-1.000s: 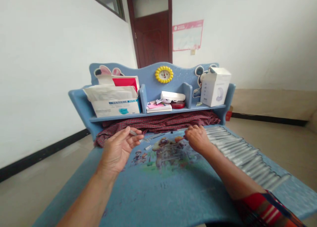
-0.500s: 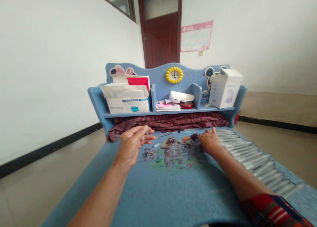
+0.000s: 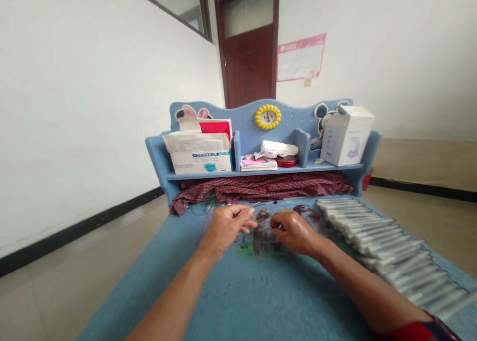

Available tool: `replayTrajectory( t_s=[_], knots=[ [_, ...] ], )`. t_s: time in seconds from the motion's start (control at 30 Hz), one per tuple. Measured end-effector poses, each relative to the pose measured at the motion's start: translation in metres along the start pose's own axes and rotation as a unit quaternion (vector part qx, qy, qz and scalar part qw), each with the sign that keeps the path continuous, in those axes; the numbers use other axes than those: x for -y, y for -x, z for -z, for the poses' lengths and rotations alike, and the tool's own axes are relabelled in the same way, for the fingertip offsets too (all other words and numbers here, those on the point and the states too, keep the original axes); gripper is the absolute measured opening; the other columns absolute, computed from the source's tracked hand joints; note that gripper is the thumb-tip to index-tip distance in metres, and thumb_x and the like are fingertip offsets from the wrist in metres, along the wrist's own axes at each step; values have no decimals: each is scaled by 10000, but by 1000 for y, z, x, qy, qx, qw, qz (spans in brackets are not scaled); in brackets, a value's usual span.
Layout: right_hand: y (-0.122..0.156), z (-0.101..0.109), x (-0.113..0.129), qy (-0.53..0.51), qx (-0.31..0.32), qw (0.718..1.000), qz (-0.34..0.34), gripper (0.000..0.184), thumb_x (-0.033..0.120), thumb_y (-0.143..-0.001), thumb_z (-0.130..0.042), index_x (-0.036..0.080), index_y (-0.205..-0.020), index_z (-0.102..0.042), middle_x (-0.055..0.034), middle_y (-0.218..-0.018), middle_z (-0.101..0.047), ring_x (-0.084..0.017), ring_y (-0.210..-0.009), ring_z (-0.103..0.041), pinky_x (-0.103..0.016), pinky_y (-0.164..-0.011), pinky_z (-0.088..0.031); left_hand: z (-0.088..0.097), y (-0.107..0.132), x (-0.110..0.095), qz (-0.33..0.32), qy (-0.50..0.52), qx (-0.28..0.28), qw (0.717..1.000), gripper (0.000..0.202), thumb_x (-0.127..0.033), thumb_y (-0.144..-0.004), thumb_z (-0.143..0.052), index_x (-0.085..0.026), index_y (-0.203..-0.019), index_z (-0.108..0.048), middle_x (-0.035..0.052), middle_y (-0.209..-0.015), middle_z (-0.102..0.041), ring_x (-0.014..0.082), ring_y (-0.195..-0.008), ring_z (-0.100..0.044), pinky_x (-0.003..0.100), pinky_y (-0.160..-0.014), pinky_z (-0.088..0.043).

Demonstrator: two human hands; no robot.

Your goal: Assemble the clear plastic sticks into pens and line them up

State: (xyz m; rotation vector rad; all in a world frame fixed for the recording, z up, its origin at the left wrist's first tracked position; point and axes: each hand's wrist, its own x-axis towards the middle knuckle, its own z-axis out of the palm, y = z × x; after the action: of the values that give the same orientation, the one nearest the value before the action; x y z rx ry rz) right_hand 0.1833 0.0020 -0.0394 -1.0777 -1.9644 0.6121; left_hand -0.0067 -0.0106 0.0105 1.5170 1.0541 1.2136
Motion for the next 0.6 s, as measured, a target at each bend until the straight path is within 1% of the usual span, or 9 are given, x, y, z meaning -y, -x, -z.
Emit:
replayTrajectory(
  t_s=[0.07, 0.1, 0.13, 0.2, 0.27, 0.3, 0.37, 0.47, 0.6],
  knots=[
    [0, -3, 2, -93, 32, 995, -8, 120, 146, -699, -529, 202, -662, -628, 33, -486, -566, -112, -469, -505, -217, -496, -383, -4, 1, -1, 3, 11, 15, 1000, 161, -266, -674, -667, -124, -746, -691, 73, -694, -684, 179, -652, -657, 187, -475, -467],
    [0, -2, 3, -129, 45, 990, -16, 111, 167, -713, -534, 194, -673, -634, 41, -465, -552, -98, -427, -487, -207, -460, -373, -5, 2, -1, 4, 12, 21, 1000, 160, -257, -667, -671, -123, -753, -691, 73, -714, -687, 182, -667, -657, 189, -482, -469],
    [-1, -1, 5, -173, 45, 983, -29, 95, 190, -716, -551, 184, -683, -641, 44, -465, -551, -87, -404, -478, -198, -437, -369, -6, 3, -2, 4, 10, 28, 1000, 161, -250, -663, -673, -124, -761, -690, 73, -733, -688, 184, -679, -657, 192, -488, -470],
    [-1, 2, 9, -251, 24, 967, -44, 76, 230, -693, -610, 175, -728, -649, 46, -499, -566, -78, -399, -485, -190, -420, -382, -6, 4, -3, 3, -3, 44, 999, 166, -236, -660, -671, -130, -787, -687, 63, -734, -689, 176, -671, -652, 201, -511, -473],
    [-1, 4, 15, -311, 1, 950, -41, 142, 249, -651, -669, 175, -768, -634, 51, -528, -576, -79, -404, -503, -192, -417, -406, -6, 5, -2, 6, -17, 63, 998, 190, -207, -648, -672, -139, -825, -683, 51, -706, -687, 163, -647, -641, 212, -546, -476],
    [-1, 5, 18, -330, -8, 943, -35, 165, 255, -634, -691, 173, -759, -622, 53, -526, -575, -81, -404, -511, -194, -416, -415, -6, 5, -1, 5, -23, 69, 997, 204, -189, -639, -672, -144, -837, -683, 48, -708, -686, 158, -642, -635, 218, -564, -478],
    [0, 6, 24, -344, -19, 938, -23, 172, 267, -614, -715, 164, -694, -603, 52, -493, -564, -85, -405, -520, -191, -415, -418, -7, 5, 3, -12, -34, 68, 997, 216, -162, -627, -661, -160, -842, -690, 50, -769, -684, 152, -645, -623, 228, -588, -479],
    [3, 5, 30, -334, -30, 942, -14, 177, 295, -611, -721, 156, -623, -612, 37, -469, -560, -82, -412, -516, -189, -420, -417, -9, 4, 9, -69, -78, 53, 993, 171, -165, -648, -623, -195, -792, -710, 51, -853, -662, 155, -684, -603, 225, -597, -472],
    [5, 3, 31, -308, -47, 950, 9, 126, 280, -634, -709, 169, -651, -652, 22, -533, -587, -93, -455, -536, -206, -455, -432, -11, 5, 8, -134, -178, 77, 972, 183, -161, -691, -573, -231, -784, -714, 32, -769, -641, 172, -754, -575, 221, -633, -446]
  ],
)
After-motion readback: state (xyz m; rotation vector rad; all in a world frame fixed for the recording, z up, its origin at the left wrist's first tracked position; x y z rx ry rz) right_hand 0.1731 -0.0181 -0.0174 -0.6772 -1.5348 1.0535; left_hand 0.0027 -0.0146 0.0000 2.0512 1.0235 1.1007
